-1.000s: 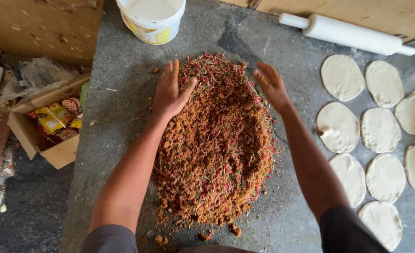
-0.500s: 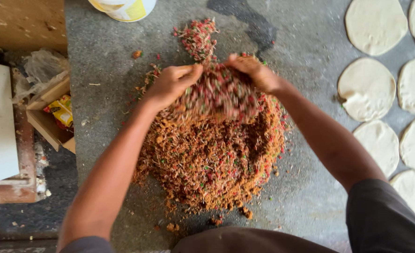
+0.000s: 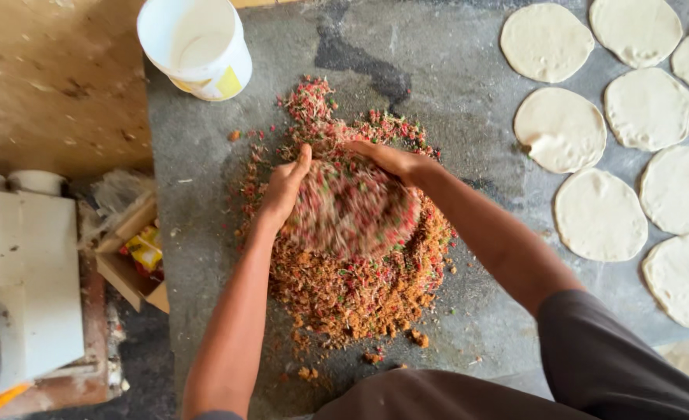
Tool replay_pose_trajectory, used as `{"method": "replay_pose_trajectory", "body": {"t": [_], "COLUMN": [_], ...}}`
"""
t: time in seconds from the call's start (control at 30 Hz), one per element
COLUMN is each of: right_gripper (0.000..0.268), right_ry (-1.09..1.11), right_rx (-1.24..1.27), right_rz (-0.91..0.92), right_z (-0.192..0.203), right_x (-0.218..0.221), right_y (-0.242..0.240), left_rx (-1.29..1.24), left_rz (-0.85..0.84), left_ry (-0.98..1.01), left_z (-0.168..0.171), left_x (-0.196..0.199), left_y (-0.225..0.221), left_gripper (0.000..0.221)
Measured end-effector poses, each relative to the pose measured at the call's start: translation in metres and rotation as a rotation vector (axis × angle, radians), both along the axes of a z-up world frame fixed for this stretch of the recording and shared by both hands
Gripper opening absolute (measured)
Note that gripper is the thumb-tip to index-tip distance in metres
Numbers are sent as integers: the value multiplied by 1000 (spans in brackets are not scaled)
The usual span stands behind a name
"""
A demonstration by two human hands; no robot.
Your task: The person mixes a pile of colorful shredded ingredients by hand on a counter and then picks up and breaks a long loaf of baked bread.
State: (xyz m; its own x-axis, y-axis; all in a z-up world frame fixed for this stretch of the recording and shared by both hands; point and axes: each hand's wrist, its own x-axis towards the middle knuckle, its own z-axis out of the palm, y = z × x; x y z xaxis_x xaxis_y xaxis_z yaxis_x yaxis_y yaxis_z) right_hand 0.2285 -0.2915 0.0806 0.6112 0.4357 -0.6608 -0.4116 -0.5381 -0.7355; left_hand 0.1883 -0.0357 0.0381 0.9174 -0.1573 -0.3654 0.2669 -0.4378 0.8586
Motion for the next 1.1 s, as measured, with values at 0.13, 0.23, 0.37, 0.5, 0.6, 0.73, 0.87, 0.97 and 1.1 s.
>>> {"method": "replay_pose_trajectory", "body": {"t": [0.13, 0.23, 0.37, 0.5, 0.6, 0.73, 0.87, 0.97, 1.1], "right_gripper": [88, 88, 93, 98, 88, 85, 62, 56, 53], "right_ry": [-129, -88, 380, 402, 286, 91, 376, -30, -443], "right_rx": [83, -92, 52, 205, 134, 900, 578, 414, 463], "right_rz": [33, -336, -534, -495, -661, -404, -592, -468, -118], "right_z": [37, 46, 3, -46, -47, -22, 45, 97, 121], "right_x": [-21, -29, -55, -77, -89, -100, -106, -120, -129], "right_y": [-58, -115, -131, -85, -47, -17, 15, 14, -18], "left_rx": [-97, 182, 239, 98, 30, -280, -367, -416, -768], "left_rz": [-168, 261, 394, 477, 496, 456, 501, 526, 292], "left_ry": [-222, -81, -456, -163, -9, 199, 400, 466, 286], "left_z": [34, 47, 8, -36, -50, -22, 53, 98, 117], "left_x": [-41, -81, -137, -141, -122, -105, -103, -105, -112], "left_y": [32, 69, 54, -6, -18, -20, -37, -44, -37], "left_gripper": [102, 83, 80, 90, 96, 118, 130, 134, 133]}}
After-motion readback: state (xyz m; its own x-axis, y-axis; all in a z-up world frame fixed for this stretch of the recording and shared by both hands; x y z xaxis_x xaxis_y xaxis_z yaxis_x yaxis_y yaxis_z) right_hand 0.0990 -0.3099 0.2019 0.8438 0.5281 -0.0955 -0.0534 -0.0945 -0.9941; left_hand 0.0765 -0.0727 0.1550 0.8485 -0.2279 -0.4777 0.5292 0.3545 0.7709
